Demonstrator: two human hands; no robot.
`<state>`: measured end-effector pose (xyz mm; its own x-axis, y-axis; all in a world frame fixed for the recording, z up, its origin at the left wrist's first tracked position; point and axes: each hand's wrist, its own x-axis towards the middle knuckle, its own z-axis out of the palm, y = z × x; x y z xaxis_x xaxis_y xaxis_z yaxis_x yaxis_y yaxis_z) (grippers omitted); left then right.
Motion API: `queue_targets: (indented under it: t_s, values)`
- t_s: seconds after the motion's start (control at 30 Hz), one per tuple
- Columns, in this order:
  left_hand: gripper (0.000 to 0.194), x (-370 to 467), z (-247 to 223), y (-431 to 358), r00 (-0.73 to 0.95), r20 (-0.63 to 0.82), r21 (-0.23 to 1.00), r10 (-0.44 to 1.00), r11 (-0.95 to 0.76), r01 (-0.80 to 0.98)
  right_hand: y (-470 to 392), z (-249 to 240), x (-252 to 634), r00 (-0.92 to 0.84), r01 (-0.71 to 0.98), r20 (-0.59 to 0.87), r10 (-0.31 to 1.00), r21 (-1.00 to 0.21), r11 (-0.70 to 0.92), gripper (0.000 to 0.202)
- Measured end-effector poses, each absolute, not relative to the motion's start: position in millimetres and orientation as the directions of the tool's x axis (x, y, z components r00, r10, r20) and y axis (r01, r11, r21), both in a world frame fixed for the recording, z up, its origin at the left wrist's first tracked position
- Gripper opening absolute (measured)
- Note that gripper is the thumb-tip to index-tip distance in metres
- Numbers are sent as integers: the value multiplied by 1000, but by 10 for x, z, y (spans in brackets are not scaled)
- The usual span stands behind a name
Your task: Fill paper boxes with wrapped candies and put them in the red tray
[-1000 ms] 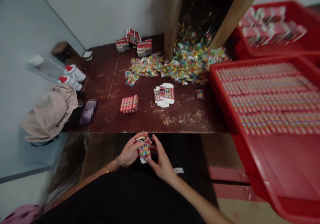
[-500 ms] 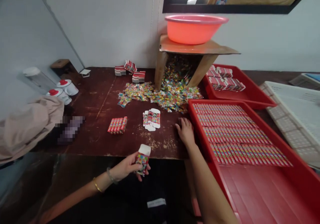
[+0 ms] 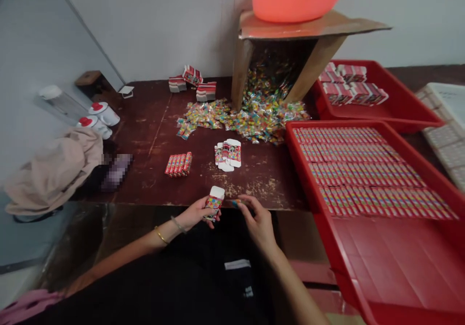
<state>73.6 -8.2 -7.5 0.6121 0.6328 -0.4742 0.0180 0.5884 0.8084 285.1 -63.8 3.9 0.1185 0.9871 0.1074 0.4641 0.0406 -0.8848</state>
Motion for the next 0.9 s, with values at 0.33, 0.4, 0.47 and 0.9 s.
queue_targets:
  t_s: [0.33,0.4,0.47,0.9]
  values:
    - [55,636,90,-211,610,-396,888,686,456,63,-362,298,2393,-61,377,140,988,-914,153,25]
    - [63,620,98,-185,576,-447,843,684,537,16,-398,216,2359,77,68,-16,997,-997,-21,22]
    - [70,620,94,-149,539,-499,807,679,591,2,-425,152,2349,34,-254,-255,966,-937,-239,22]
    - [36,651,217,-67,464,-564,809,683,571,142,-394,333,2285,-154,203,-58,986,-979,-26,18]
